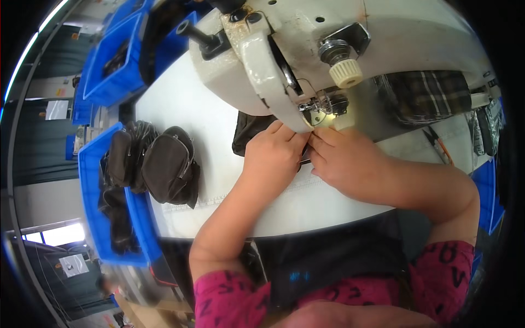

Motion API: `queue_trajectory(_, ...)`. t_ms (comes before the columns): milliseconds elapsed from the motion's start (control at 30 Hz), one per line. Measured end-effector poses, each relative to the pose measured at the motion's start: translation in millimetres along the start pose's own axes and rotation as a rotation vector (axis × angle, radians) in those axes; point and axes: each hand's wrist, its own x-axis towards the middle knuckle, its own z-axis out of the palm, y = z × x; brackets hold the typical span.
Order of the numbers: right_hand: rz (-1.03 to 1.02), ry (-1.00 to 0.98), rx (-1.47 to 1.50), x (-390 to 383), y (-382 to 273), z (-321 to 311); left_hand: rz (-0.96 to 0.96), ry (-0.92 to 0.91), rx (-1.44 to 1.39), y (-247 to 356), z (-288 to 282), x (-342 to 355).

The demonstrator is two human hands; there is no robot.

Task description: Sew pre-cut leather pieces together using an industrial sewing machine.

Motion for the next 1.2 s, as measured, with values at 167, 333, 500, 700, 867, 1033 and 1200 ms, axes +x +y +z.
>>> queue_trajectory(167,-0.170,0.237,-0.046,-0.8,-8.6,6.5,-0.053,0.007,-0.002,3.7,4.5,-0.9)
queue_trajectory(333,-0.101,0.318,0.031,6.7,-11.5,19.2,-0.014,0.010,-0.001,-4.1,0.2,0.0)
queue_trajectory(500,-0.130,0.303,0.046,7.1,-5.6,25.1,0.036,0.051,0.066,-5.8,-6.8,0.6)
queue_trajectory(700,-0.145,0.249,0.068,8.6,-6.9,22.9,0.045,0.032,0.014,-9.8,-7.8,0.6)
queue_trajectory(867,-0.140,0.426,-0.050,14.0,-5.6,30.9,0.001,-0.040,-0.062,-9.7,-12.2,1.2)
queue_trajectory(1033,-0.122,0.424,-0.098,19.5,-6.7,32.7,-0.054,-0.066,-0.184,-13.3,-16.4,0.8)
queue_trajectory(1200,-0.099,0.461,-0.091,19.8,-2.4,34.2,-0.084,-0.092,-0.278,-16.1,-18.5,1.4)
